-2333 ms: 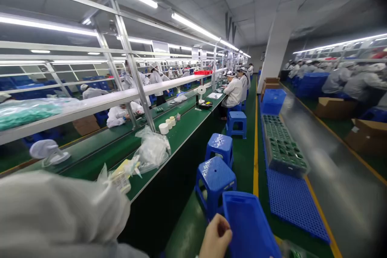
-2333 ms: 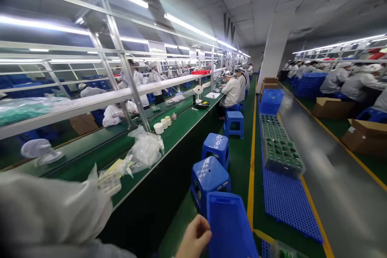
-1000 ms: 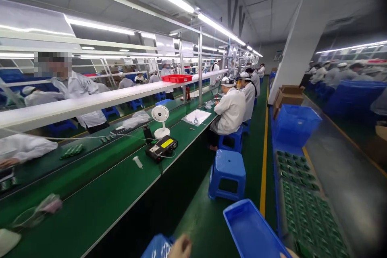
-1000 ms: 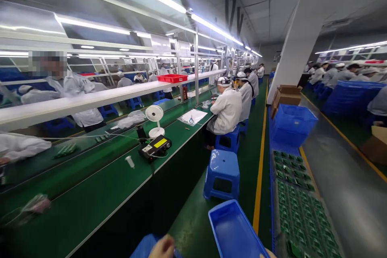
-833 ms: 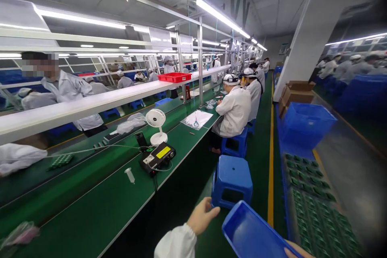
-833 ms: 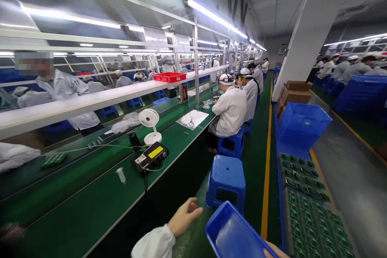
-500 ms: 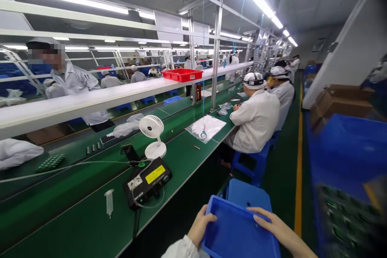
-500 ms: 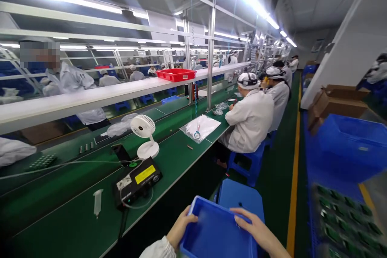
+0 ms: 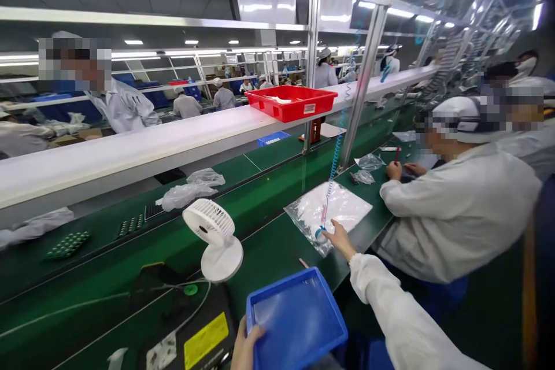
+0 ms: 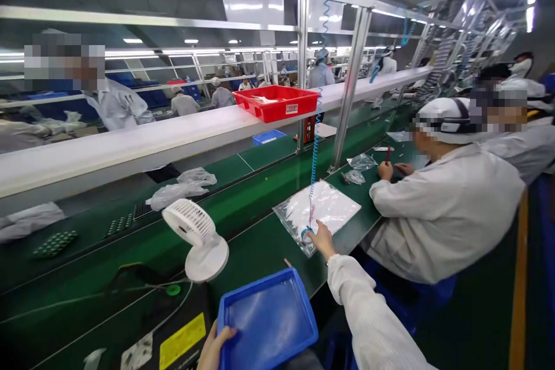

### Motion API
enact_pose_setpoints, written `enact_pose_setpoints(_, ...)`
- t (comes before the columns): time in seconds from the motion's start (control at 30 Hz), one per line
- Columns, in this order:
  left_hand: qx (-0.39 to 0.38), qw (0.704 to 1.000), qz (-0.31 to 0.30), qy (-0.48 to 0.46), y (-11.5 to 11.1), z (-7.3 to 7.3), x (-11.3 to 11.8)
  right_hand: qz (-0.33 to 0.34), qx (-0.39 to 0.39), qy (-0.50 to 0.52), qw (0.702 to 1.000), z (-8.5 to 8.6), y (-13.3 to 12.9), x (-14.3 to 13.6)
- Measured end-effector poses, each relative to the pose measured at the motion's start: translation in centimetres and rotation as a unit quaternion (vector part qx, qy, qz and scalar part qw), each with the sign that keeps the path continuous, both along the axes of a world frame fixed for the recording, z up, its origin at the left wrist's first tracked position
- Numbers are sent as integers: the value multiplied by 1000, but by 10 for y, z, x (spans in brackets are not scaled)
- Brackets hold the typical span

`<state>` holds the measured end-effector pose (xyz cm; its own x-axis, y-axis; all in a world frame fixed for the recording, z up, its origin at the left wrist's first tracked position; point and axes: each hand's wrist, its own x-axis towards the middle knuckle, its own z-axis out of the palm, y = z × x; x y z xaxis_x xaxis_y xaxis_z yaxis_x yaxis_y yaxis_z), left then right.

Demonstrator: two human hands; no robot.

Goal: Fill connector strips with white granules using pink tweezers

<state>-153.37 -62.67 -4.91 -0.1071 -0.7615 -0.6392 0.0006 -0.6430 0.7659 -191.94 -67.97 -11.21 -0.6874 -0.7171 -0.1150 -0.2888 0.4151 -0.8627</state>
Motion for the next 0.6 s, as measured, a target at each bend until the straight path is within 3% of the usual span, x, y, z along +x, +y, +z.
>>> enact_pose_setpoints(0.13, 9, 998, 64, -22, -42, 10, -16, 21, 23, 35, 999, -16, -41, -20)
enact_pose_setpoints(0.2, 24, 995, 96, -19, -56, 15, -28, 13, 40, 41, 998, -23, -40, -35)
enact_pose_setpoints(0.3, 56, 987, 153, -1, -73, 23, -59, -51, 86, 49, 994, -30, -17, -68)
enact_pose_setpoints(0.47, 37, 966, 244, 77, -111, 38, -155, -159, 171, 70, 970, -33, 27, -131)
enact_pose_setpoints(0.6, 48, 947, 302, 99, -147, 25, -245, -154, 204, 63, 965, -29, 27, -179)
